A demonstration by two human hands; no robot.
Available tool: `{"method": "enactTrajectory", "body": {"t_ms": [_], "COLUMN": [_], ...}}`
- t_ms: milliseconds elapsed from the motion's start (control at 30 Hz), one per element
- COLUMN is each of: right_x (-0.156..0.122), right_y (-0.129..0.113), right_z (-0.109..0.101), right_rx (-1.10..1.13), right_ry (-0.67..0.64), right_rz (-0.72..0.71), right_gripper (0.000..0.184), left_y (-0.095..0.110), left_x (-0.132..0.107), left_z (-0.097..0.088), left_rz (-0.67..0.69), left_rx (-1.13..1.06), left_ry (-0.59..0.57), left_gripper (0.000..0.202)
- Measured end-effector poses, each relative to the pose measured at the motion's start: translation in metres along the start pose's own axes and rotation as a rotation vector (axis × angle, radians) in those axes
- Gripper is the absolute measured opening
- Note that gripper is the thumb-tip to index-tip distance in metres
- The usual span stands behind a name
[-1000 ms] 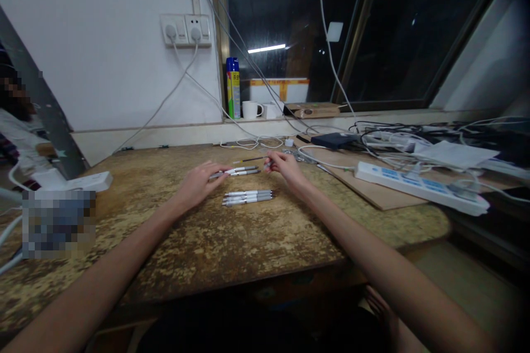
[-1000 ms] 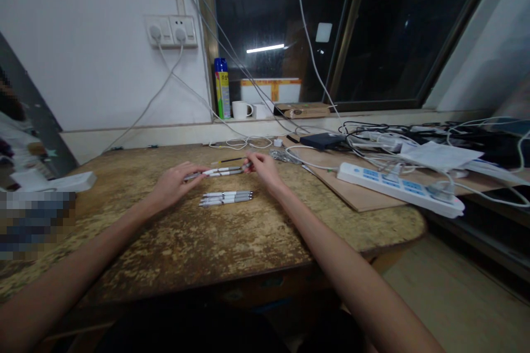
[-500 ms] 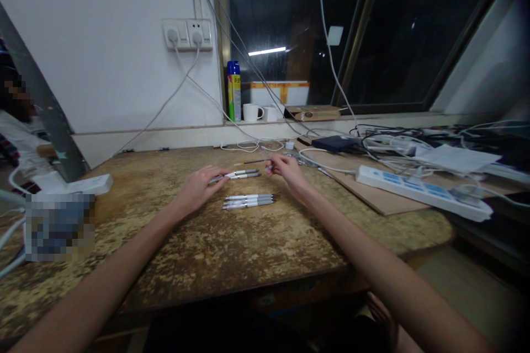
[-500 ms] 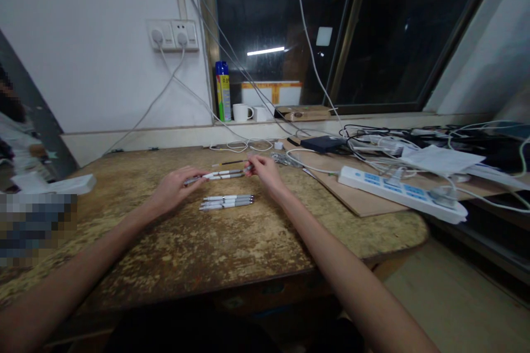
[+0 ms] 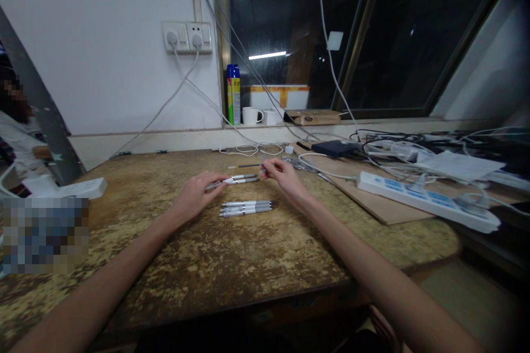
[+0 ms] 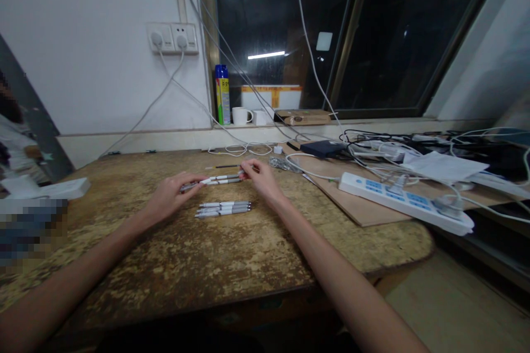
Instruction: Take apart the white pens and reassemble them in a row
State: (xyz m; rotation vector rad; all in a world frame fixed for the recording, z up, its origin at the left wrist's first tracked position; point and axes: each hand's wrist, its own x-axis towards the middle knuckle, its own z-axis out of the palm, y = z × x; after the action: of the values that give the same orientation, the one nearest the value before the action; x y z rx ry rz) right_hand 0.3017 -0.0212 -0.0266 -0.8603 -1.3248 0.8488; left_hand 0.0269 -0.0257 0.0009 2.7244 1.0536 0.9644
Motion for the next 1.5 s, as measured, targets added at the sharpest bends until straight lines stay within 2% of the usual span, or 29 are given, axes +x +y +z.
{"method": "enactTrajectory", "body": {"t_ms": [233,567,867,1200,1367,1500], "right_x": [0.0,0.001,-0.002,-0.004,-0.004,-0.004], "right_y": [0.002,0.002,-0.004,-0.005,-0.008,-0.01], "right_z": [0.002,0.0,-0.001,0.004,0.002,0.001], "right_rx": [-0.063,-0.11,-0.11,-0.116,-0.114,-0.113], "right_ry": [0.0,0.027,0.046,-0.02,0.02,0.026], "right_rz": [-0.058,-0.035,0.012,-0.043,-0.048,-0.044], "right_gripper": [0.045,0.05,0.054,0.053,0.053,0.051], "left_y": [0.0,-0.005,0.0,0.003,0.0,0.001], "left_x": [0.0,-0.001,0.001,0.001,0.001,0.001], "left_z": [0.001,0.004,0.003,0.003,0.003,0.002], "left_rz": [-0.035,-0.115,-0.174,-0.183,-0.238,-0.225], "left_rx": [0.004,-0.109,-0.222,-0.267,-0.285,-0.298], "left_ry": [-0.002,0.063,0.045,0.023,0.054,0.06], "left_gripper": [0.034,0.033,0.036,0.036,0.038,0.034]}}
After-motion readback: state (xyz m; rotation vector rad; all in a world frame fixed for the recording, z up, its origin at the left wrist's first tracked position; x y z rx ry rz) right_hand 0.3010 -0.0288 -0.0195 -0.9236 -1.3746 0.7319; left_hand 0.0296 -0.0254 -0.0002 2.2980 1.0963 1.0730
